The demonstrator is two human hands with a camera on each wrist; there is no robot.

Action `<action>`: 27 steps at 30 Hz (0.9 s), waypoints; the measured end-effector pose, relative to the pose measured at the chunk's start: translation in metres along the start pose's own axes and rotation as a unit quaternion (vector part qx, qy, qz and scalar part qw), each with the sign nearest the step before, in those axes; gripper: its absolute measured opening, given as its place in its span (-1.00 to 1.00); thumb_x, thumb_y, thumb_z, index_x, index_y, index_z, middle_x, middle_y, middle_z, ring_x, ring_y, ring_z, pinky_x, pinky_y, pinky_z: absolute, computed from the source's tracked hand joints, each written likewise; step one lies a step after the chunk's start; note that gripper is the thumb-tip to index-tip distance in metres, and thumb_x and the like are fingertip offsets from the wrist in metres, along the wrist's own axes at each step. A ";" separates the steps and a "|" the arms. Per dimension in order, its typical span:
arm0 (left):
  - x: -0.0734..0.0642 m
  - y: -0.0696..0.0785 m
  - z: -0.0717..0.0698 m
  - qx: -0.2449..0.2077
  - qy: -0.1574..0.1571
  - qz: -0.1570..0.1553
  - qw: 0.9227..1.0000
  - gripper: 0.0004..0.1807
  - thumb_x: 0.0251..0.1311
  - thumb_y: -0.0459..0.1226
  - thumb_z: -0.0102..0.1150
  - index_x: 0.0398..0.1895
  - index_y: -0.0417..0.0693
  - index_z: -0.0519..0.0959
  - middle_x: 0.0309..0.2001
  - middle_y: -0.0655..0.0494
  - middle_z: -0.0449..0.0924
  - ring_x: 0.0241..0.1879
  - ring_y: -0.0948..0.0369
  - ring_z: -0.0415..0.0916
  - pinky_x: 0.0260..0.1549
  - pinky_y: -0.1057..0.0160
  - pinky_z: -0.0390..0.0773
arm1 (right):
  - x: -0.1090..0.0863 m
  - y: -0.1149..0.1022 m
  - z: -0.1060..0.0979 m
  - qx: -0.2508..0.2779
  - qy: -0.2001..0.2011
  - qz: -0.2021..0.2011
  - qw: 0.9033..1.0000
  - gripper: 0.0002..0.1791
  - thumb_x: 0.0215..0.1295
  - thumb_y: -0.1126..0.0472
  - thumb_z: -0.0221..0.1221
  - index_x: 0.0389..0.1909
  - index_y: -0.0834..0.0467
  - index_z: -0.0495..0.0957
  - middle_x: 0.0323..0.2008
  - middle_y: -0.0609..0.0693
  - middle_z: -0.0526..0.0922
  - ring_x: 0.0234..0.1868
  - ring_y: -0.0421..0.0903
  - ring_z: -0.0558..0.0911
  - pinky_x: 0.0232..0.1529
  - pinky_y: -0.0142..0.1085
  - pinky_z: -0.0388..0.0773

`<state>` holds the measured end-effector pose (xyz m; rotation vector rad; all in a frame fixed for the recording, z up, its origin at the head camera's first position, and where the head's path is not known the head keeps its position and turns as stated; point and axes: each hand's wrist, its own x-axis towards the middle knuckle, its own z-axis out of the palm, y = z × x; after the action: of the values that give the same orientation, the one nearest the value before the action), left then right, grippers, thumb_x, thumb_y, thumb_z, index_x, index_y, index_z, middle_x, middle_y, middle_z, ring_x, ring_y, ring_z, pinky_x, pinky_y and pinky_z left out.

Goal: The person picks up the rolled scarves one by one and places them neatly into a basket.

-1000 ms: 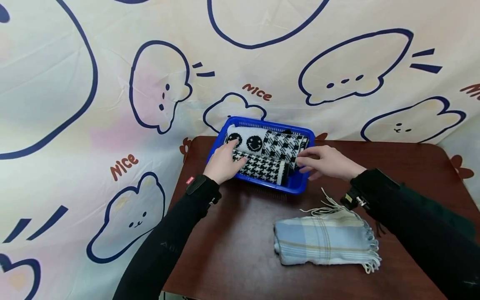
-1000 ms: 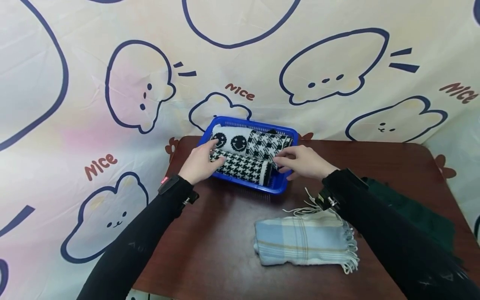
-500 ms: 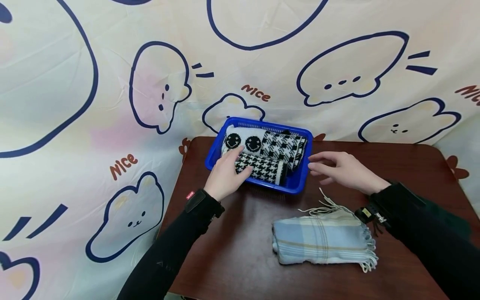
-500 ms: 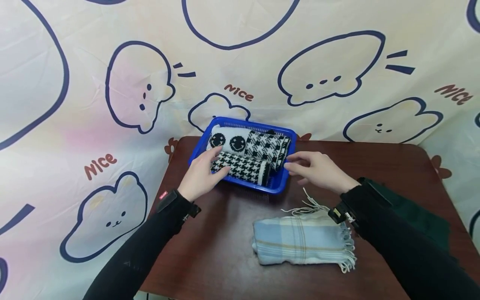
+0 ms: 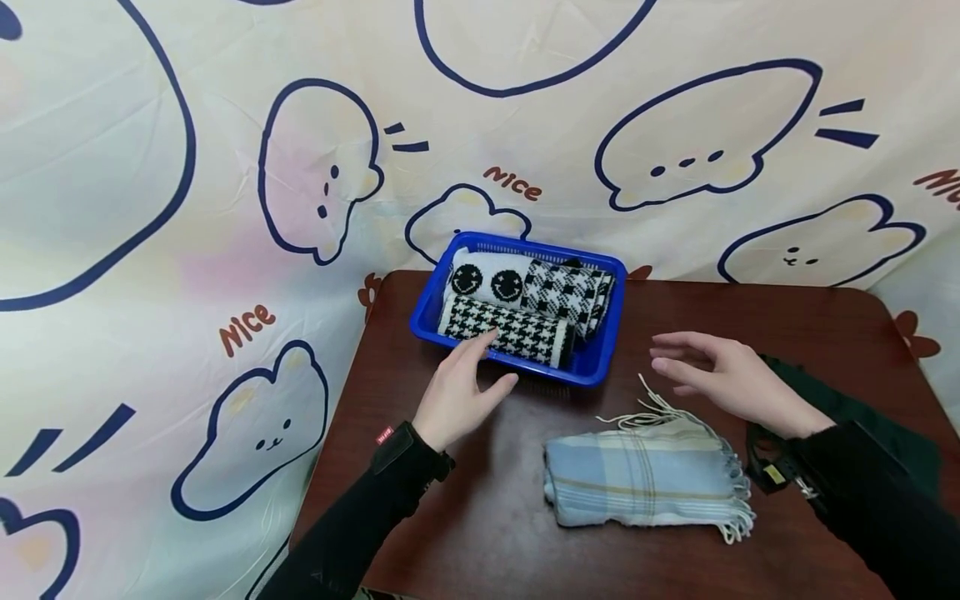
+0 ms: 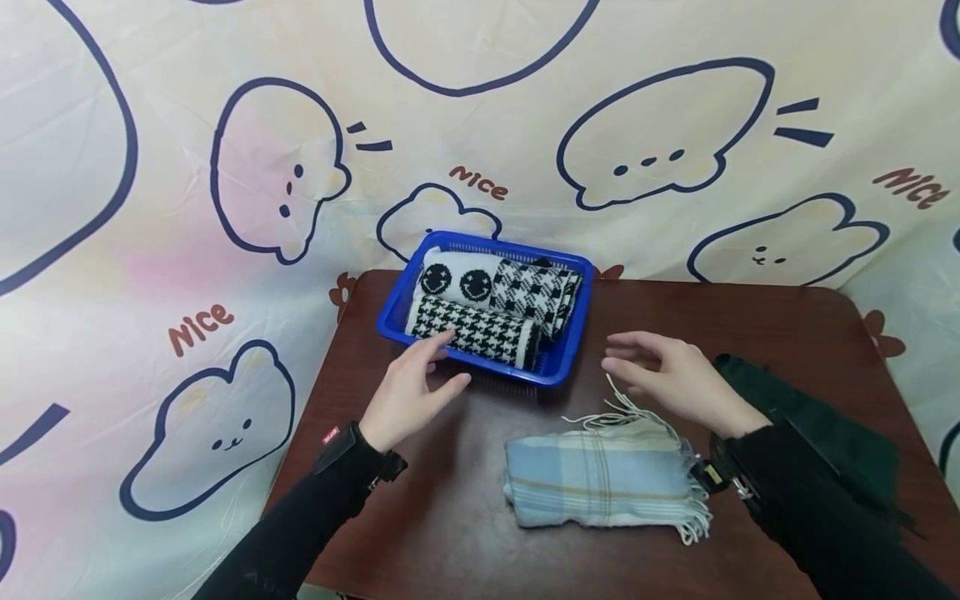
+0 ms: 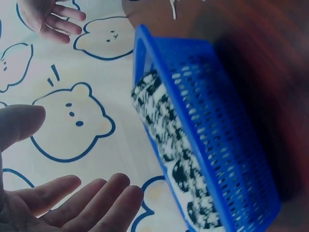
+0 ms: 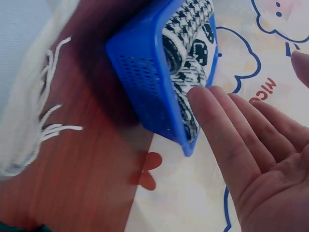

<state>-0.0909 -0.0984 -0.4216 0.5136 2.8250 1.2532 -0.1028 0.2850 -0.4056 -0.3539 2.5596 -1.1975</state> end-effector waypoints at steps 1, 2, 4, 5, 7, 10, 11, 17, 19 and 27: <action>-0.003 0.000 0.002 -0.002 -0.001 0.001 1.000 -0.26 0.48 -0.09 0.35 0.62 -0.10 0.34 0.44 -0.18 0.48 0.34 -0.04 0.54 0.26 -0.10 0.58 | -0.003 0.003 0.001 0.002 0.002 0.000 1.000 -0.39 0.65 0.03 0.19 0.51 0.29 0.39 0.27 0.35 0.64 -0.11 -0.19 0.82 -0.13 -0.29 0.78; -0.005 0.000 0.004 -0.002 -0.002 0.002 1.000 -0.25 0.48 -0.09 0.35 0.62 -0.11 0.34 0.43 -0.18 0.48 0.33 -0.03 0.54 0.25 -0.09 0.58 | -0.006 0.006 0.001 0.002 0.003 0.001 1.000 -0.39 0.65 0.03 0.18 0.52 0.29 0.38 0.29 0.35 0.63 -0.09 -0.22 0.81 -0.13 -0.32 0.77; -0.010 -0.001 0.008 -0.005 -0.004 0.002 1.000 -0.25 0.47 -0.09 0.37 0.61 -0.10 0.34 0.43 -0.17 0.49 0.34 -0.02 0.54 0.25 -0.08 0.59 | -0.012 0.011 0.003 0.004 0.008 0.005 1.000 -0.38 0.65 0.04 0.18 0.53 0.29 0.36 0.32 0.36 0.60 -0.07 -0.28 0.79 -0.14 -0.37 0.75; -0.012 -0.001 0.011 -0.005 -0.005 0.001 1.000 -0.25 0.47 -0.09 0.37 0.61 -0.10 0.35 0.44 -0.15 0.48 0.34 -0.01 0.55 0.24 -0.07 0.60 | -0.015 0.014 0.004 0.003 0.010 0.007 1.000 -0.38 0.66 0.04 0.18 0.54 0.28 0.36 0.33 0.35 0.60 -0.07 -0.31 0.78 -0.14 -0.38 0.75; -0.016 -0.003 0.016 -0.009 -0.008 0.000 1.000 -0.24 0.45 -0.08 0.38 0.61 -0.10 0.35 0.45 -0.13 0.48 0.34 0.00 0.55 0.23 -0.07 0.60 | -0.020 0.019 0.006 0.002 0.016 0.013 1.000 -0.36 0.66 0.03 0.17 0.56 0.28 0.34 0.34 0.35 0.59 -0.06 -0.38 0.75 -0.13 -0.41 0.74; -0.021 -0.007 0.025 -0.013 -0.015 0.002 1.000 -0.24 0.45 -0.07 0.38 0.61 -0.10 0.36 0.44 -0.13 0.49 0.33 0.00 0.56 0.22 -0.06 0.61 | -0.028 0.026 0.008 0.003 0.026 0.023 0.999 -0.33 0.66 0.01 0.17 0.58 0.26 0.30 0.34 0.35 0.59 -0.04 -0.48 0.70 -0.12 -0.44 0.72; -0.023 -0.009 0.028 -0.012 -0.019 0.001 1.000 -0.24 0.46 -0.06 0.37 0.61 -0.10 0.36 0.44 -0.12 0.49 0.32 0.00 0.56 0.22 -0.06 0.61 | -0.031 0.029 0.008 0.005 0.027 0.024 0.999 -0.32 0.66 0.01 0.17 0.59 0.26 0.28 0.35 0.35 0.58 -0.03 -0.50 0.69 -0.12 -0.44 0.71; -0.035 -0.019 0.049 -0.020 -0.052 -0.012 0.998 -0.23 0.47 -0.03 0.35 0.61 -0.10 0.34 0.45 -0.13 0.47 0.37 -0.03 0.51 0.28 -0.09 0.57 | -0.045 0.049 0.012 -0.009 0.036 0.040 0.999 -0.29 0.66 -0.04 0.16 0.63 0.21 0.25 0.40 0.33 0.54 0.04 -0.71 0.50 -0.09 -0.49 0.65; -0.038 -0.021 0.055 -0.025 -0.064 -0.020 0.997 -0.23 0.47 -0.02 0.35 0.62 -0.09 0.33 0.47 -0.13 0.46 0.39 -0.03 0.50 0.30 -0.09 0.56 | -0.049 0.056 0.013 -0.020 0.037 0.050 0.998 -0.28 0.65 -0.06 0.17 0.62 0.21 0.27 0.41 0.33 0.53 0.05 -0.77 0.41 -0.10 -0.54 0.60; -0.043 -0.024 0.075 -0.038 -0.100 -0.065 0.992 -0.17 0.43 0.09 0.35 0.63 -0.02 0.33 0.51 -0.09 0.41 0.47 -0.04 0.41 0.39 -0.11 0.48 | -0.060 0.079 0.021 -0.016 0.040 0.068 0.997 -0.29 0.65 -0.03 0.17 0.60 0.28 0.28 0.43 0.38 0.50 0.03 -0.78 0.40 -0.27 -0.44 0.60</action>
<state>-0.0470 -0.0721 -0.4955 0.4175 2.5894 1.2074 -0.0477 0.3395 -0.4699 -0.1393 2.6253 -1.1449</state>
